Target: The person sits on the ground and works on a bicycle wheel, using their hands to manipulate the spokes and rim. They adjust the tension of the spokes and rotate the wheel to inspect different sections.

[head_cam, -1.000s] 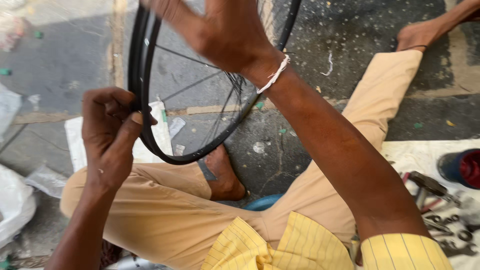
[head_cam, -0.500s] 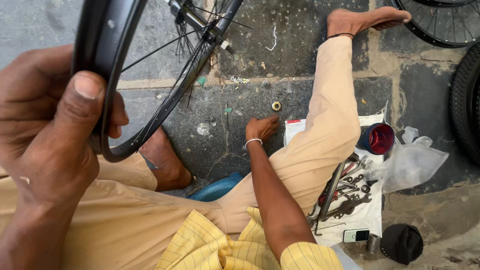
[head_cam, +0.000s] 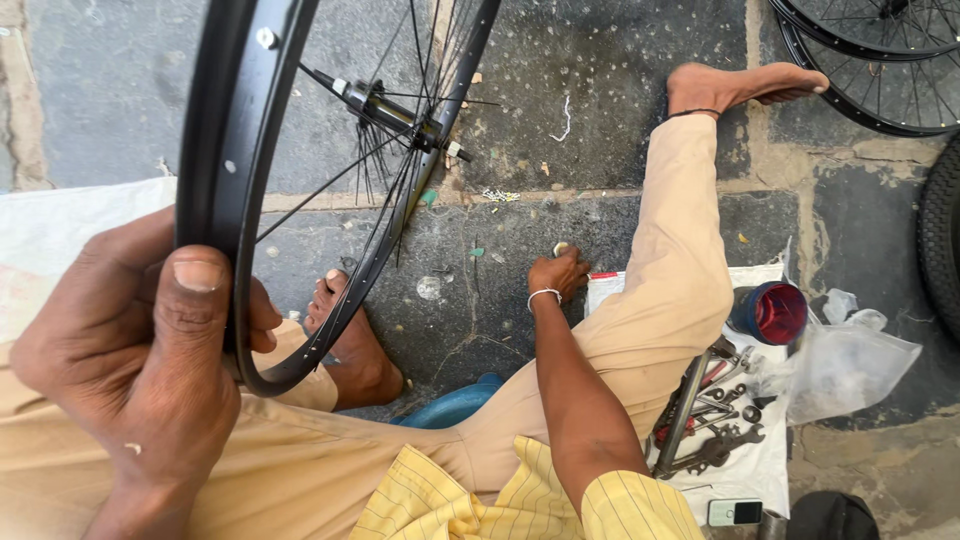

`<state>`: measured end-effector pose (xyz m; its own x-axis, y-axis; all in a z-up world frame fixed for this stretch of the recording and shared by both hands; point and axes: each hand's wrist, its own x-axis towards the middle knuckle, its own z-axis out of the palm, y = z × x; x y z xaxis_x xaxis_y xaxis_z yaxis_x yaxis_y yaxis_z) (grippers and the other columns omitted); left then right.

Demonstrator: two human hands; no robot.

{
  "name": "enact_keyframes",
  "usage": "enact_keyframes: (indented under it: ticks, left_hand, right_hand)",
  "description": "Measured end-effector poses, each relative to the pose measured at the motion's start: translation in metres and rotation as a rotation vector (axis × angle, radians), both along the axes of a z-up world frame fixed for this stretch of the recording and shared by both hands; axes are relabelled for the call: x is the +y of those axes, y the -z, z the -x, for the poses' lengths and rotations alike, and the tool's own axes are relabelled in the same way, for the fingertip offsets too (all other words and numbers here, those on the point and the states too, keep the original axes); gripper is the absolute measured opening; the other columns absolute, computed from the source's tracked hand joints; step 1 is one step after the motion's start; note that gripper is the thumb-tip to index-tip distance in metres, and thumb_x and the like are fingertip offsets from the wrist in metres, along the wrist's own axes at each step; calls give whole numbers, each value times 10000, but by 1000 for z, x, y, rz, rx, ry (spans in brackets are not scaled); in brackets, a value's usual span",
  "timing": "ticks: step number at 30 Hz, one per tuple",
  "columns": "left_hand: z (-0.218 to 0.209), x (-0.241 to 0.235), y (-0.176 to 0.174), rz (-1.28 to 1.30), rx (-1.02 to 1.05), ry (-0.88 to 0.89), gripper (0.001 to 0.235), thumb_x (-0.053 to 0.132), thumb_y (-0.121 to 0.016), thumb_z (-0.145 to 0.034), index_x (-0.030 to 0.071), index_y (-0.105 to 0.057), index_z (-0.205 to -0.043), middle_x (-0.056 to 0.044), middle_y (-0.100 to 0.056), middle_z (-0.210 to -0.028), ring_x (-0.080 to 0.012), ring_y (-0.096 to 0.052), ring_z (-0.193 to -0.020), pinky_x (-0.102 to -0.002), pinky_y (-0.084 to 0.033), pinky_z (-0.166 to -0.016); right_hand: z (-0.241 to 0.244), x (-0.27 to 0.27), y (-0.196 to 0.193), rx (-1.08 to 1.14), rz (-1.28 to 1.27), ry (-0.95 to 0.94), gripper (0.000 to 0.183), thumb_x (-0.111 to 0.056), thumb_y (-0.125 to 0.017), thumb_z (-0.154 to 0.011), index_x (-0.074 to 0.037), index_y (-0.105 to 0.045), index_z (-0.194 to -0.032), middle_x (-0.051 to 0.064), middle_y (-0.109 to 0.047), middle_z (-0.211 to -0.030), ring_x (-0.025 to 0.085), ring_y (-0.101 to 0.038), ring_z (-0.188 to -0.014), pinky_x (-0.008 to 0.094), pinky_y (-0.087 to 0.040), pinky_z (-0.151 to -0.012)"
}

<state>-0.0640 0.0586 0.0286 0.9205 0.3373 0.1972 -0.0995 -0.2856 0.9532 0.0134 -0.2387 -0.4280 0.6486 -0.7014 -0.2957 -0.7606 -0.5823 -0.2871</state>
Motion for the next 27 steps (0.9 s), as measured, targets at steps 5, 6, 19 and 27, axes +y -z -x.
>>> enact_keyframes:
  ticks: [5, 6, 19, 27]
  left_hand:
    - [11, 6, 8, 79, -26, -41, 345, 248, -621, -1136, -70, -633, -1268, -90, -650, -748, -103, -602, -573, -227, -478, -514]
    - [13, 7, 12, 97, -26, -41, 345, 247, -619, -1132, -65, -632, -1279, -85, -649, -752, -100, -596, -570, -234, -476, -527]
    - [50, 14, 44, 7, -108, -240, 348, 227, -599, -1096, -30, -650, -1325, -40, -631, -835, -69, -568, -616, -227, -452, -531]
    - [60, 24, 60, -2, -213, -234, 322, 212, -612, -1108, -32, -664, -1312, -23, -564, -910, -65, -537, -602, -221, -417, -520]
  right_hand:
    - [-8, 52, -55, -496, -626, -60, 247, -174, -844, -873, 15, -711, -959, 113, -709, -938, 257, -642, -845, 396, -527, -779]
    - [-9, 66, -84, -662, -1014, -44, 237, -152, -824, -942, 41, -694, -984, 79, -683, -867, 199, -579, -756, 354, -485, -703]
    - [40, 155, -398, -1035, -972, -1216, 312, -91, -793, -916, -4, -604, -1148, 171, -680, -1210, 304, -700, -1108, 381, -582, -932]
    - [37, 177, -389, -1116, -929, -1252, 459, -80, -835, -843, -24, -616, -1243, 123, -687, -1164, 320, -659, -1140, 423, -541, -1003]
